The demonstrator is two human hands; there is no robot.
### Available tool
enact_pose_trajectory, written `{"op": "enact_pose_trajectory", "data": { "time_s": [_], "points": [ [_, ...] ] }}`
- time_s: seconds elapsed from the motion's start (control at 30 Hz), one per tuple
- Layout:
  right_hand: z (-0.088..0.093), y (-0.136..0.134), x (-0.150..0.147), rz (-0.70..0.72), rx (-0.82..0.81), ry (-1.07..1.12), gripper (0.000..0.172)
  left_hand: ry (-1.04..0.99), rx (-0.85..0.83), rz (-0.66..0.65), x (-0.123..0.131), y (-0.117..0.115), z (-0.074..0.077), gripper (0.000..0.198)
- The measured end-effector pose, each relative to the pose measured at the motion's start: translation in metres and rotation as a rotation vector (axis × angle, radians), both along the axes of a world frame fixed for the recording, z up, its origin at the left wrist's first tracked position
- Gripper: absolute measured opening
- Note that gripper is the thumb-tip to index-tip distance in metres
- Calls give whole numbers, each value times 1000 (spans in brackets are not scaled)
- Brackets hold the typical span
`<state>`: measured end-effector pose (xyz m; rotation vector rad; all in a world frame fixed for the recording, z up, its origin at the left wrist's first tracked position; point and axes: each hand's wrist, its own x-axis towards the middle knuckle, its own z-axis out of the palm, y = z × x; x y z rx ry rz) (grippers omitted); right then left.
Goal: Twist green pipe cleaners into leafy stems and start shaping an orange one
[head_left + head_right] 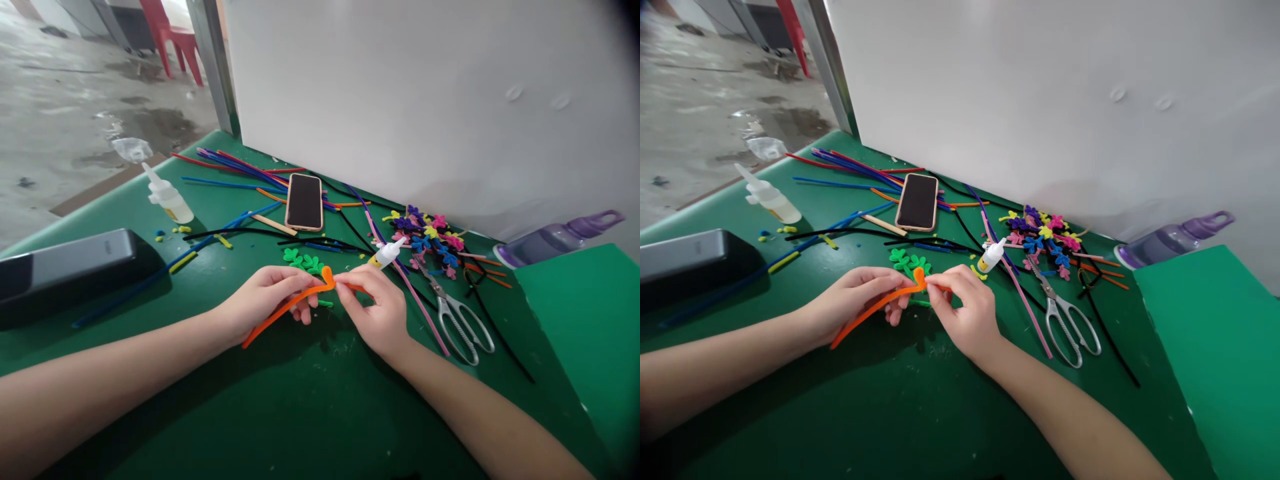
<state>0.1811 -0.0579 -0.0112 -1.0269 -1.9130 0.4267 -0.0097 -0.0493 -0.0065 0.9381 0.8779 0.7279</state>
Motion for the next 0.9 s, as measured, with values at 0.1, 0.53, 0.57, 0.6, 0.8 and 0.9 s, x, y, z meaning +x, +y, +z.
{"op": "enact_pose_trajectory", "data": {
  "time_s": [0.1, 0.53, 0.57, 0.6, 0.8, 0.9],
  "points": [
    [0, 0, 0, -26, -46, 48, 11, 4, 21, 37, -3, 3, -3, 20],
    [-4, 0, -1, -26, -66, 55, 11, 79, 178, -197, -4, -2, -1, 17],
    [-4, -1, -1, -4, -27, 34, 11, 99, 207, -232, -4, -3, -1, 17],
    [-4, -1, -1, 23, 15, 16, 11, 119, 236, -253, -4, -4, -1, 17],
    [-6, -3, -2, 135, 103, -26, 14, 146, 257, 10, -3, -2, -6, 23],
    [-6, -4, -2, 168, 102, -23, 14, 66, 253, 66, -3, -3, -5, 26]
  ]
}}
